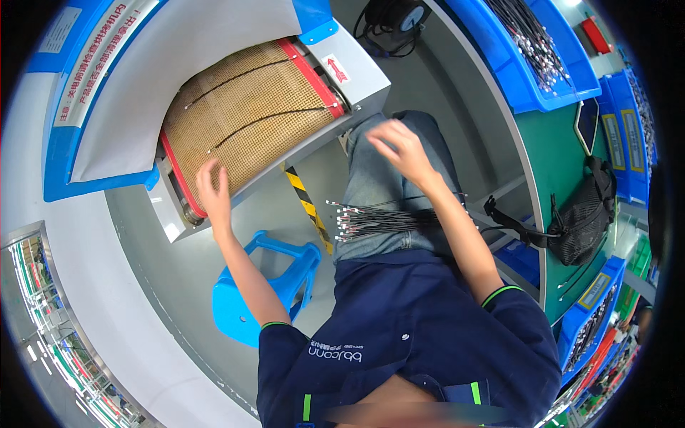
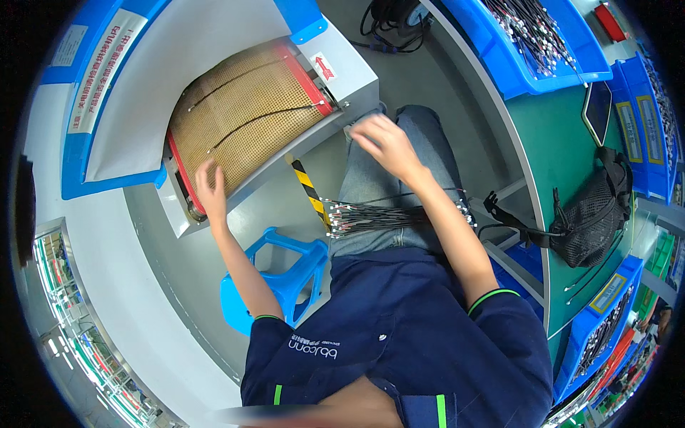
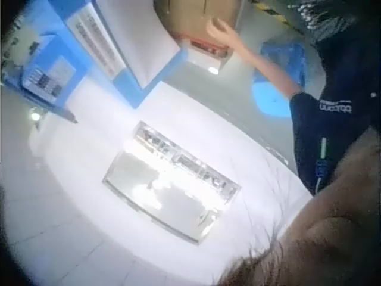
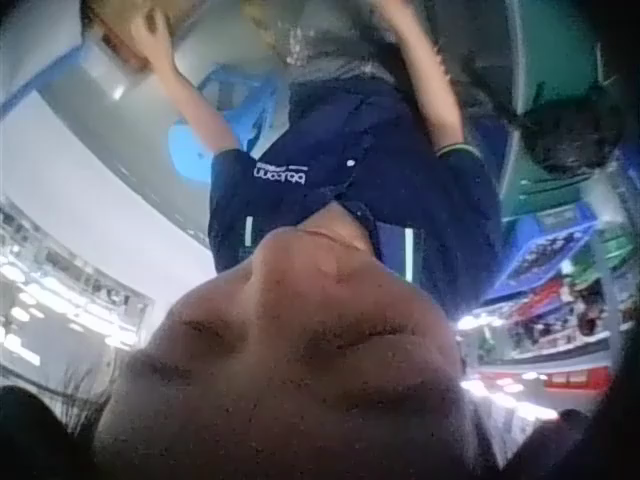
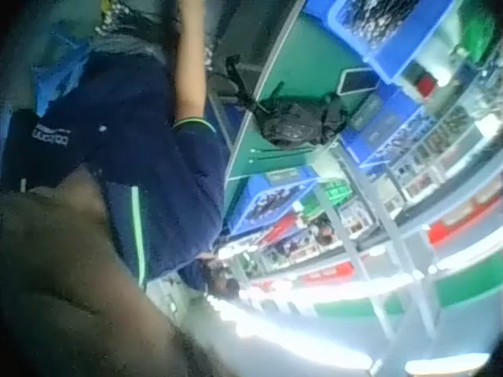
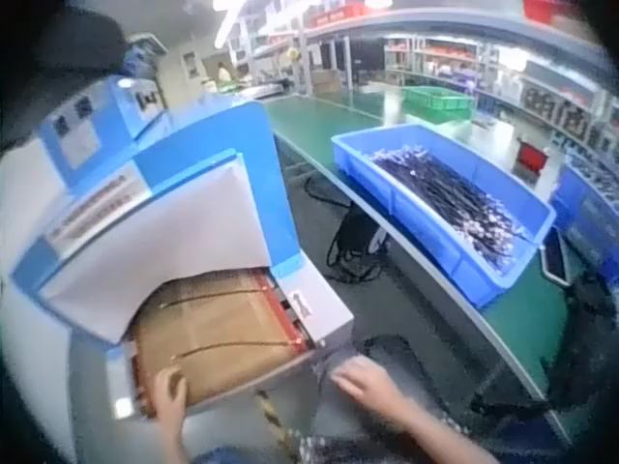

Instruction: The person organizes and assembles bundles of wires with connectors by hand.

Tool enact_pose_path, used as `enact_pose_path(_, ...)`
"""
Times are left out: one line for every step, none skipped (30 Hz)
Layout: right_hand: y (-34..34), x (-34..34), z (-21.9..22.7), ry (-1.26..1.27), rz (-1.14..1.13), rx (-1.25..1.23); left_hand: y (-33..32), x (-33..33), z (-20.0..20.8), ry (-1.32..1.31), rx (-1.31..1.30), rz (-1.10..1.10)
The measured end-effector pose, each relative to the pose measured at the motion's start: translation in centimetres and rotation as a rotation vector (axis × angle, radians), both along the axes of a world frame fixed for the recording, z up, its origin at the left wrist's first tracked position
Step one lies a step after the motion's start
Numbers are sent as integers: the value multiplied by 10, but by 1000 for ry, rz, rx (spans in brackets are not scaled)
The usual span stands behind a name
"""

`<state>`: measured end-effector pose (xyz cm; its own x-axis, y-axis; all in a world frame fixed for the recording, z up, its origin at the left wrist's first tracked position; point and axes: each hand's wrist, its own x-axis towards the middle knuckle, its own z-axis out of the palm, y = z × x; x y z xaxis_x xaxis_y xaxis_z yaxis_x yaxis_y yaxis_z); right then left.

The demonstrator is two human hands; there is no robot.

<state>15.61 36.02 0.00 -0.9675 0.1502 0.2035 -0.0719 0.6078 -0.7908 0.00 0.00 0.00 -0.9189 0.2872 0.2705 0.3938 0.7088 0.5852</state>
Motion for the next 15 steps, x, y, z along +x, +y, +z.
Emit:
enact_pose_path(6,24,-4,-86,11,-31,10,19,3,-67,33,3)
enact_pose_path(13,45,-6,-175,113,6,20,38,5,-133,65,8)
enact_pose_path(9,77,-12,-276,217,29,21,67,3,-193,47,-37)
enact_pose_path(14,100,-17,-279,218,28,34,86,1,-241,44,-83)
enact_pose_path(18,123,-24,-407,256,35,46,106,-4,-312,57,-137)
enact_pose_path(26,131,-30,-525,287,45,64,115,-7,-371,71,-197)
enact_pose_path(33,143,-34,-530,286,41,80,133,-7,-482,95,-223)
enact_pose_path(39,155,-37,-535,271,8,96,148,-8,-593,119,-250)
enact_pose_path(45,164,-37,-538,262,-23,109,163,-11,-596,118,-246)
enact_pose_path(52,170,-33,-529,244,7,120,179,-20,-621,152,-282)
enact_pose_path(57,175,-27,-534,242,5,129,193,-24,-646,186,-319)
enact_pose_path(64,179,-18,-484,165,-2,141,207,-27,-652,190,-327)
enact_pose_path(62,184,-15,-430,84,-16,144,219,-31,-577,153,-374)
enact_pose_path(61,189,-15,-392,64,-19,145,229,-33,-500,117,-420)
enact_pose_path(65,193,-12,-393,54,-20,149,236,-33,-502,116,-430)
